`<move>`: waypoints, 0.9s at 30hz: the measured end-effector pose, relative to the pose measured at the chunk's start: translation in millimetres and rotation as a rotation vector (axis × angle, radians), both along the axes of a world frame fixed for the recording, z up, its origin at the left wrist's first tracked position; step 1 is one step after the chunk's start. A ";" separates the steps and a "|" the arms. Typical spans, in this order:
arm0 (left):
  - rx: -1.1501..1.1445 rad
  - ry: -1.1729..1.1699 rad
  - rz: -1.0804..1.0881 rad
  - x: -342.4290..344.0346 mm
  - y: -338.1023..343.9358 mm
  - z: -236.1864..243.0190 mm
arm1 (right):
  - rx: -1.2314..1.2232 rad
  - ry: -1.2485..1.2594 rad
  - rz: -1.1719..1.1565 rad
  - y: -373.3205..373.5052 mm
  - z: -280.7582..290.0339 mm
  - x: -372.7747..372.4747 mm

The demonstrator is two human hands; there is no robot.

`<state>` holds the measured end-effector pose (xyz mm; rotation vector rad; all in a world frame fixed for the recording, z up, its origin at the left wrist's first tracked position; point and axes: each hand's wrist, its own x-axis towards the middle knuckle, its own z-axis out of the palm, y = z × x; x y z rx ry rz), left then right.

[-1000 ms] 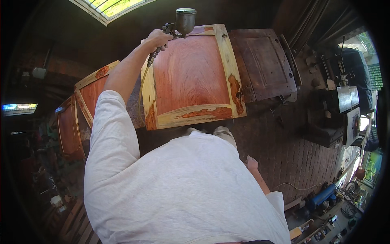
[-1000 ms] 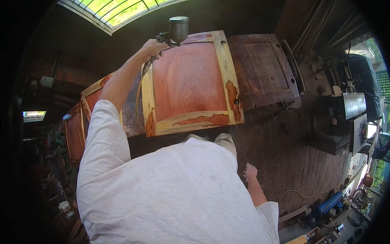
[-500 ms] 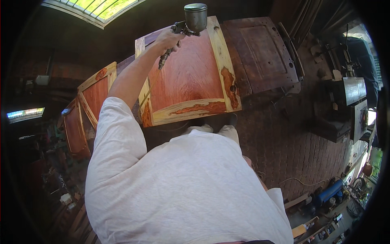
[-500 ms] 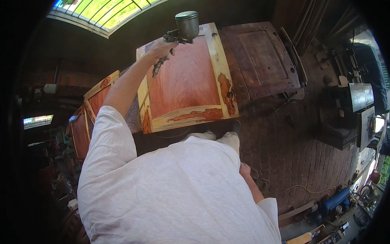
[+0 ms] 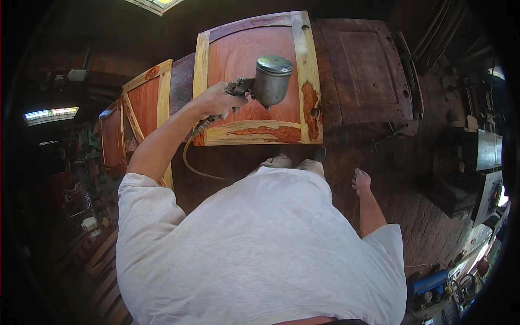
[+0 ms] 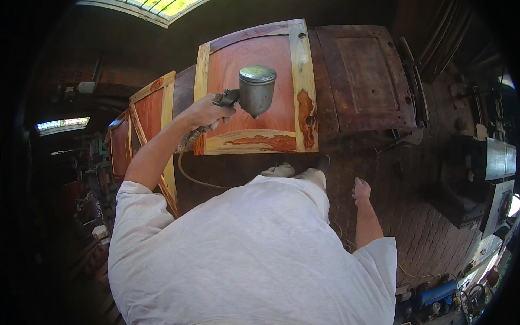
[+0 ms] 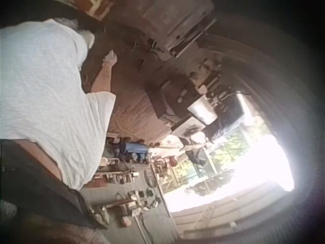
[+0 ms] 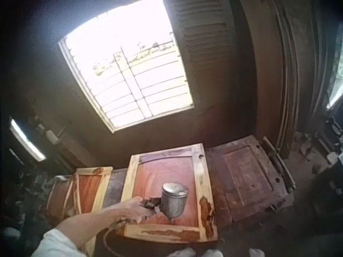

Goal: Spraying a finish or varnish onto wooden door panels using a pneumatic spray gun.

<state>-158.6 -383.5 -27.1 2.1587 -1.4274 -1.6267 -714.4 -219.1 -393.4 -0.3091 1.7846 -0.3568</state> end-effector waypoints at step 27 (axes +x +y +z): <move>-0.361 0.099 0.437 20.4 -101.6 -77.6 | -0.196 -0.156 0.090 31.8 86.1 96.7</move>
